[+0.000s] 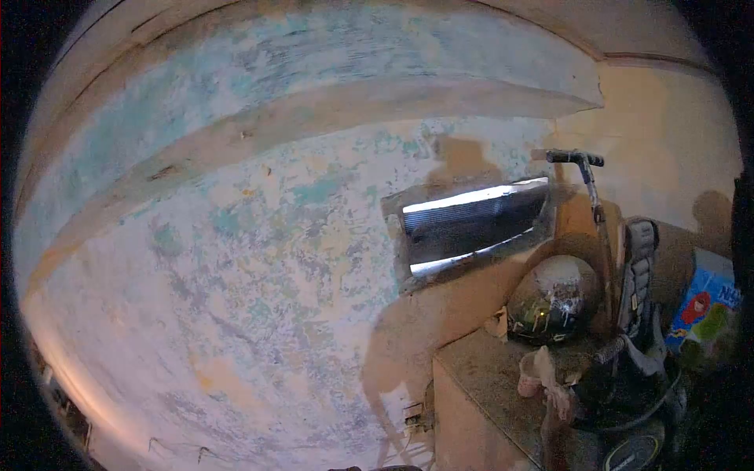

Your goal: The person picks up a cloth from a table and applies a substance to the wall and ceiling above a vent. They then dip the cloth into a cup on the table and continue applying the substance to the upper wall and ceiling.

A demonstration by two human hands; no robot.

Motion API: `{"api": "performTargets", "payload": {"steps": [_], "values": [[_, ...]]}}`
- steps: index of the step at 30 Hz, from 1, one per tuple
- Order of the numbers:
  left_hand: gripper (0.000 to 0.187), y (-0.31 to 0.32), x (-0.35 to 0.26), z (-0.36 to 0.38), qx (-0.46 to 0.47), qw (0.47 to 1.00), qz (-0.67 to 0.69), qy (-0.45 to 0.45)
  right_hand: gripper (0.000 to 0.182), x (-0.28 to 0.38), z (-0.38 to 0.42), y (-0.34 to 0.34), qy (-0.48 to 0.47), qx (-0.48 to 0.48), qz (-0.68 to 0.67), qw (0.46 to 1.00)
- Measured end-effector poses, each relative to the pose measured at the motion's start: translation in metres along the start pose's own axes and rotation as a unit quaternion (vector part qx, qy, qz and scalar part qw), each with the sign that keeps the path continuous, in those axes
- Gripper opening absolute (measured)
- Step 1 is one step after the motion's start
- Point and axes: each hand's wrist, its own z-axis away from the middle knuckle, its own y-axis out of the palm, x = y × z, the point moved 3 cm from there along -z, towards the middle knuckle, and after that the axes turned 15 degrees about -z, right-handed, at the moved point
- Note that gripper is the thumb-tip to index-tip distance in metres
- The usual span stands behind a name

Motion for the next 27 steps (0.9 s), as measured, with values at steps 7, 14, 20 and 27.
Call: {"api": "performTargets", "payload": {"steps": [7, 14, 20, 27], "values": [[0.036, 0.000, -0.001, 0.002, -0.043, 0.998, -0.009, 0.034, 0.027, -0.003, -0.002, 0.000, -0.006, -0.003, 0.006, 1.000], [0.038, -0.006, 0.000, -0.006, 0.102, 0.995, 0.009, 0.002, 0.026, -0.011, 0.000, -0.004, -0.029, -0.001, 0.017, 0.999], [0.037, 0.022, 0.024, -0.007, 0.173, 0.985, 0.002, 0.015, 0.026, 0.006, -0.023, 0.009, -0.068, 0.004, 0.037, 0.997], [0.042, 0.018, 0.024, 0.001, 0.090, 0.992, 0.054, 0.068, 0.026, 0.041, -0.057, 0.051, -0.092, 0.035, 0.030, 0.995]]}}
